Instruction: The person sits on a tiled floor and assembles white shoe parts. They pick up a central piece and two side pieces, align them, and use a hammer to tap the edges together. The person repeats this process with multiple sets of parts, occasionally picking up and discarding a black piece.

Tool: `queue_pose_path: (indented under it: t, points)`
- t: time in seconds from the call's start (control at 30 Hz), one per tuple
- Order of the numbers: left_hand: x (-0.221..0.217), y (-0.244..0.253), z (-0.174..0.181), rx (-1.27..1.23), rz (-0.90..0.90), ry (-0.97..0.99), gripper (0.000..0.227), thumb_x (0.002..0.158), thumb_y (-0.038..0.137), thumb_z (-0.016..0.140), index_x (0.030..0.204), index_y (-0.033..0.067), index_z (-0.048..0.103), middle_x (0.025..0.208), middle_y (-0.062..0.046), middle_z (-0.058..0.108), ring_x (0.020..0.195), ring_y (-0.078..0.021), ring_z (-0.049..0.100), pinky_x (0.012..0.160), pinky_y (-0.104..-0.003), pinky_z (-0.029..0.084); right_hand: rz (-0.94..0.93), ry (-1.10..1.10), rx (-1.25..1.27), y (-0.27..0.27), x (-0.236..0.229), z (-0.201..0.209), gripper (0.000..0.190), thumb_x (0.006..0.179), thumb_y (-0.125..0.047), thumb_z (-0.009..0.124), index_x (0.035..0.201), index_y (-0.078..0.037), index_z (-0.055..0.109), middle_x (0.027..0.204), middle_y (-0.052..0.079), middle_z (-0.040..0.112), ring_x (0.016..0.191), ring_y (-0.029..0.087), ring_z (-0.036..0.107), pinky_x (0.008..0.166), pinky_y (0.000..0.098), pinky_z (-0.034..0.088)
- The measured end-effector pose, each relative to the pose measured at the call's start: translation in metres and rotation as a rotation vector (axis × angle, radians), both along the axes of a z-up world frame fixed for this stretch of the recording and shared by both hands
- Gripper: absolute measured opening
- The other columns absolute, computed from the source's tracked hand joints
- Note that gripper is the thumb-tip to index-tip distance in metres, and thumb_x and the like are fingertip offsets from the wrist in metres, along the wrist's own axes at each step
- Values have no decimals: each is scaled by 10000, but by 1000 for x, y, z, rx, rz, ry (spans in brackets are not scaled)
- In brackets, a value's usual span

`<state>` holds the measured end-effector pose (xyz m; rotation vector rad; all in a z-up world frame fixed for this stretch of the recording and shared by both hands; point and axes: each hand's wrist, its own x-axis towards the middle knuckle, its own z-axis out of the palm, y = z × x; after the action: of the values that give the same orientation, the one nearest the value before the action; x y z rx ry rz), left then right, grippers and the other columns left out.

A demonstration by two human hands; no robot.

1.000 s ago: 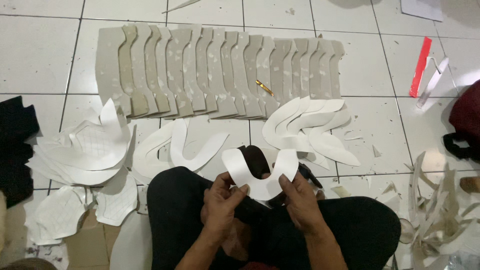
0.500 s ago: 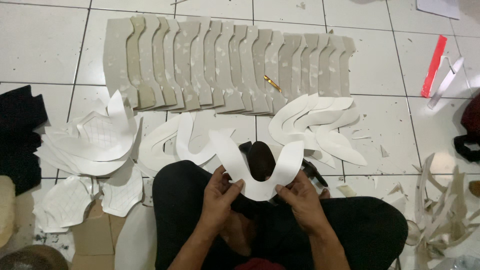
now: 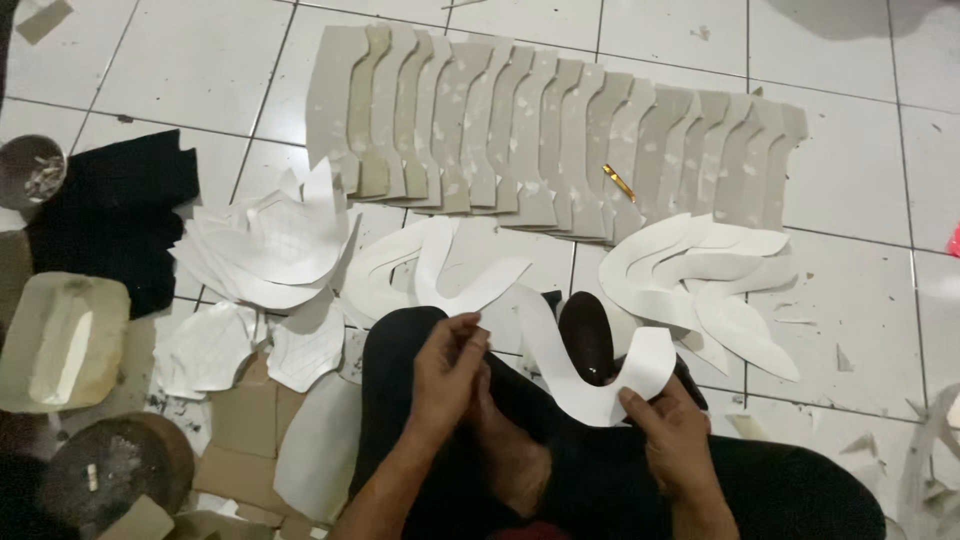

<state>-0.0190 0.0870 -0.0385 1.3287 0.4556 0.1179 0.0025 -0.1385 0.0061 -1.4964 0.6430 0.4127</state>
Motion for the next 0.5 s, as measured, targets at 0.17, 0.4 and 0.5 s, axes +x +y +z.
queue_pose_path:
  t: [0.17,0.4,0.5]
  points:
    - [1,79,-7,414,370,298,210,861,208,556,1057,150,603,1005,-13,633,933,-141,570,798,-272,453,11,-51,-65,4,-2,2,498,784,9,569,1280,4,522,1178,155,597,1070,254,530,930,382,430]
    - [-46,204,-81,938,577,620,337,917,160,467,1226,31,507,1194,-224,483,1122,-401,405,949,-509,296,-4,-6,-33,10,0,6,541,793,46,523,1328,-11,464,1231,158,556,1112,276,497,969,392,389]
    - [-68,241,-94,1039,615,893,435,907,211,502,1276,-12,436,1299,-277,405,1175,-443,354,946,-550,229,29,-117,55,7,-1,-3,462,809,53,502,1270,45,489,1178,201,578,1035,288,521,921,393,414]
